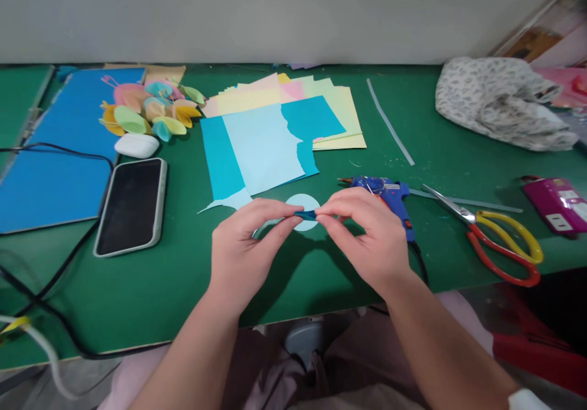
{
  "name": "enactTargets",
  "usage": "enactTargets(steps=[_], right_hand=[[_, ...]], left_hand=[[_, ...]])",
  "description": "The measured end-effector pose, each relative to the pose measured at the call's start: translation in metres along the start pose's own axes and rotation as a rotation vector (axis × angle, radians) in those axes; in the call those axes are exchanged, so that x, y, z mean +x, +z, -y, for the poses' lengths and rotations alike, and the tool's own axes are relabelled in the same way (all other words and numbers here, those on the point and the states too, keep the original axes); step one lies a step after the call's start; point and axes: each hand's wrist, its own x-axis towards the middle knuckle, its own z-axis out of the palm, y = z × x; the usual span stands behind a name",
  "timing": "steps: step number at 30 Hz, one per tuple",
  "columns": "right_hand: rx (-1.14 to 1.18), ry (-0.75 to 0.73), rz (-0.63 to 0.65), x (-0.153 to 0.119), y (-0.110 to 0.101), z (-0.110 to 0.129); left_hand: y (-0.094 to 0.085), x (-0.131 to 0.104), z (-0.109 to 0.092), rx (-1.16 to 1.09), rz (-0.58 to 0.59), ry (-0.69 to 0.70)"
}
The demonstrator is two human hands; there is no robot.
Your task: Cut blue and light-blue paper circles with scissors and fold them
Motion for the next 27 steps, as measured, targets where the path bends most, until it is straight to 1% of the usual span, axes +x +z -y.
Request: enactTargets(steps=[5, 7, 9, 13, 16, 19, 23, 25, 27], right_hand=[[0.068, 0.027, 0.024, -0.0009, -0.0018, 0.0004], [0.091, 0.043, 0.034, -0.0011, -0.0024, 0.0013], [0.066, 0.015, 0.018, -0.001, -0.0026, 0.002], [-0.086, -0.131, -0.044, -0.0005, -0.0019, 0.0013], [-0.129, -0.186, -0.044, -0.0007, -0.001, -0.0002], [-0.178, -0.21, -0.043, -0.0007, -0.0009, 0.0003], [-0.243, -0.256, -0.086, 0.0, -0.0008, 0.0023], [-0.225, -0.239, -0.077, 0.0001, -0.0003, 0.002], [-0.161, -0.182, -0.061, -0.0003, 0.0003, 0.0009]], left_hand=[[0.0001, -0.0009, 0.0013, -0.14, -0.004, -0.08], [-0.0003, -0.0007, 0.0017, -0.187, -0.007, -0.081], [-0.0006, -0.0006, 0.0018, -0.199, -0.013, -0.078], [-0.0003, -0.001, 0.0015, -0.157, -0.022, -0.069], [0.0, -0.0015, 0.0013, -0.076, -0.005, 0.004], [0.0006, -0.0017, 0.0008, 0.014, 0.001, 0.057], [0.0018, -0.002, -0.0001, 0.06, -0.002, 0.091], [0.0021, -0.0023, -0.0005, 0.068, -0.005, 0.092], [0.002, -0.0026, -0.0009, 0.085, -0.001, 0.074]])
